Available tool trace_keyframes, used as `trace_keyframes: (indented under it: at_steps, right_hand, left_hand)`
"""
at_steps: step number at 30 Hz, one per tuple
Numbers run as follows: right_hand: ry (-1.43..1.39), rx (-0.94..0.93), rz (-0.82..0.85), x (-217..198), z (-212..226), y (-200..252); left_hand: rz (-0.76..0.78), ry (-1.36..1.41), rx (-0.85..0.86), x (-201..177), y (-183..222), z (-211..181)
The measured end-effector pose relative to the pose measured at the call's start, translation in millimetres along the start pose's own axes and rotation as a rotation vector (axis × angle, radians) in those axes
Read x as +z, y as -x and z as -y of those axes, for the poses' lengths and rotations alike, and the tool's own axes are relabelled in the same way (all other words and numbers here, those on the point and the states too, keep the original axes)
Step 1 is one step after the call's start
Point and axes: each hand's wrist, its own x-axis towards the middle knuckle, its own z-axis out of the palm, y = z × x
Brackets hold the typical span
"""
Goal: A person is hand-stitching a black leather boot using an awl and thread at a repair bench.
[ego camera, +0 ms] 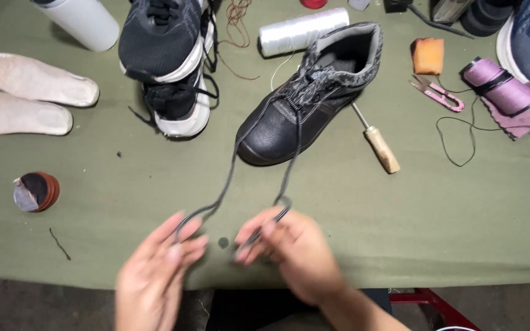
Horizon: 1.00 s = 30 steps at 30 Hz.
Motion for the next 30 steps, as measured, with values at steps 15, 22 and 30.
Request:
trace_keyframes:
  at_steps: [15, 22, 30]
  right_hand:
    - [0.375, -0.074, -0.284, -22.4, 9.7, 1.5]
    - [0.292, -0.064, -0.289, -14.5, -1.8, -2.5]
    - [0.947, -0.100, -0.300, -37.5, 48.3, -18.1]
  left_hand:
    - [0.432, 0.017, 0.002, 88.2, -8.1, 7.1]
    - [0.489, -0.255, 0.229, 72.6, -2.5, 13.4]
    - [0.188, -0.931, 0.104, 6.6, 18.5, -47.4]
